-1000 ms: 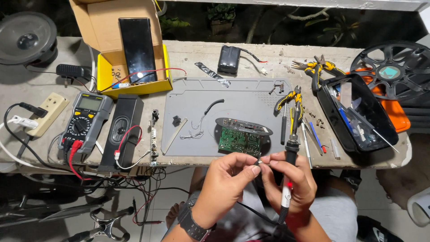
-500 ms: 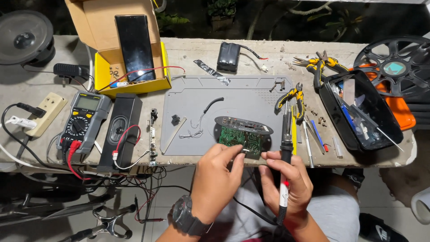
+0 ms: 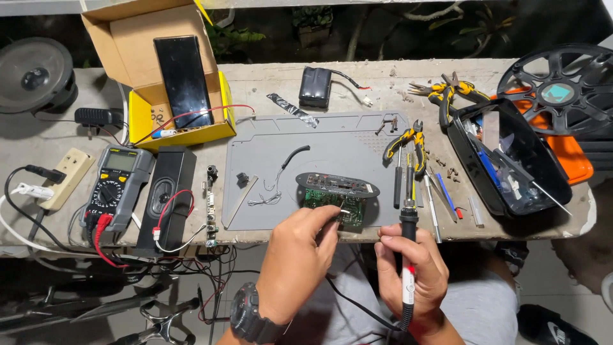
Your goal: Soldering wires onto a circuit board of an electronic device on a repair bench.
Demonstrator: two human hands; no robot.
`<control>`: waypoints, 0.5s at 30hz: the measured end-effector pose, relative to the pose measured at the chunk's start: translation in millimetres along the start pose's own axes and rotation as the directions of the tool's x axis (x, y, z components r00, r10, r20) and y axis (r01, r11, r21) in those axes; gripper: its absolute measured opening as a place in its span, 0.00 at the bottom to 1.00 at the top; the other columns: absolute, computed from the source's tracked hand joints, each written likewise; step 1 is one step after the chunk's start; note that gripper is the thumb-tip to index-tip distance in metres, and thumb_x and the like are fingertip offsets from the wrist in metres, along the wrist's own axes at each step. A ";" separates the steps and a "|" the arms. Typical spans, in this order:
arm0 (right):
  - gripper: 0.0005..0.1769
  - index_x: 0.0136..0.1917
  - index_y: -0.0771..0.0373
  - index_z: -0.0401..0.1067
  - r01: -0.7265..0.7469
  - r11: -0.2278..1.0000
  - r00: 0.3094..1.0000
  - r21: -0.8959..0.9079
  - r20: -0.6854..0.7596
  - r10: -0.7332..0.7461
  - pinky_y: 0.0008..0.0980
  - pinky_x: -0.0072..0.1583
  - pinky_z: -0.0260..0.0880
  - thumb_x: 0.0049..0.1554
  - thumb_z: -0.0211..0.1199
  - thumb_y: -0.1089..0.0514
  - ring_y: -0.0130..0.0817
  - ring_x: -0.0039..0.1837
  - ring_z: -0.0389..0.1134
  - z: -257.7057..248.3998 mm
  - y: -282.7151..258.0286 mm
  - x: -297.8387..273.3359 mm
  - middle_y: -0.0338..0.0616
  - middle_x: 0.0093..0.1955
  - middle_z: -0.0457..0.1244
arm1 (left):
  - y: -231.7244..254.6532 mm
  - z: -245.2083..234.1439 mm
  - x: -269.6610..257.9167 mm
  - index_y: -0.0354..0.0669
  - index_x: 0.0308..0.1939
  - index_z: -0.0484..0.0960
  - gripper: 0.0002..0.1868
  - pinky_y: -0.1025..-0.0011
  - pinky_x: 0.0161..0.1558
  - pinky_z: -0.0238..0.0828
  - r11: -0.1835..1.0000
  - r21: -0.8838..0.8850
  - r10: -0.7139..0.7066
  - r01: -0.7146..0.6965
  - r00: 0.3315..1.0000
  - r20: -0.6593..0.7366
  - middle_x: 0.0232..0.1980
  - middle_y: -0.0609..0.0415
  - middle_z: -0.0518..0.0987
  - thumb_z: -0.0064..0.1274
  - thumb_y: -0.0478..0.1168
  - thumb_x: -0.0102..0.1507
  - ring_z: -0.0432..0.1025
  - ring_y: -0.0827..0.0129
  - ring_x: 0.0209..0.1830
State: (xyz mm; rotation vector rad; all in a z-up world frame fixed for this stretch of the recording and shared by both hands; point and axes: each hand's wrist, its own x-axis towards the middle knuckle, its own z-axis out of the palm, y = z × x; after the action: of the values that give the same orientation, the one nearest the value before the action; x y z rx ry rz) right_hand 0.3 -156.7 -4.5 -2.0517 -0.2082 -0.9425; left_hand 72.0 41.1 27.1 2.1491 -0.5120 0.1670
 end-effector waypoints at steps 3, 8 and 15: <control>0.12 0.61 0.62 0.76 0.010 1.000 1.000 -0.004 0.003 -0.010 0.37 0.65 0.83 0.66 0.71 0.70 0.44 0.59 0.81 0.2 1.5 -0.7 0.57 0.59 0.74 | -2.0 1.3 -0.8 0.47 0.60 0.92 0.14 0.59 0.47 0.81 0.999 0.021 -0.040 0.040 0.999 0.004 0.45 0.52 0.89 0.63 0.38 0.71 0.84 0.55 0.41; 0.09 0.59 0.61 0.78 0.021 0.999 1.000 0.043 -0.001 -0.021 0.37 0.68 0.82 0.66 0.71 0.67 0.44 0.58 0.82 1.4 6.7 -7.2 0.57 0.59 0.75 | 3.1 5.5 -0.4 0.57 0.54 0.97 0.12 0.61 0.36 0.76 0.976 0.061 -0.208 0.210 0.977 -0.039 0.35 0.60 0.83 0.65 0.43 0.68 0.76 0.65 0.26; 0.34 0.74 0.59 0.56 -0.310 0.781 0.942 0.542 0.061 0.331 0.46 0.54 0.89 0.67 0.64 0.38 0.49 0.41 0.84 -17.3 30.3 -40.6 0.57 0.49 0.77 | 0.6 11.4 0.5 0.55 0.48 0.96 0.08 0.70 0.31 0.73 0.987 -0.040 -0.158 0.154 0.978 -0.134 0.36 0.65 0.87 0.67 0.41 0.66 0.71 0.73 0.22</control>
State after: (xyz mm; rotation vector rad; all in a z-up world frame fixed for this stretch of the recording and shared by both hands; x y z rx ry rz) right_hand -23.9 -181.3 -45.4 -1.4721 -0.0857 -0.6135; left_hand 71.4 31.4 20.9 2.1210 -0.2639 0.2165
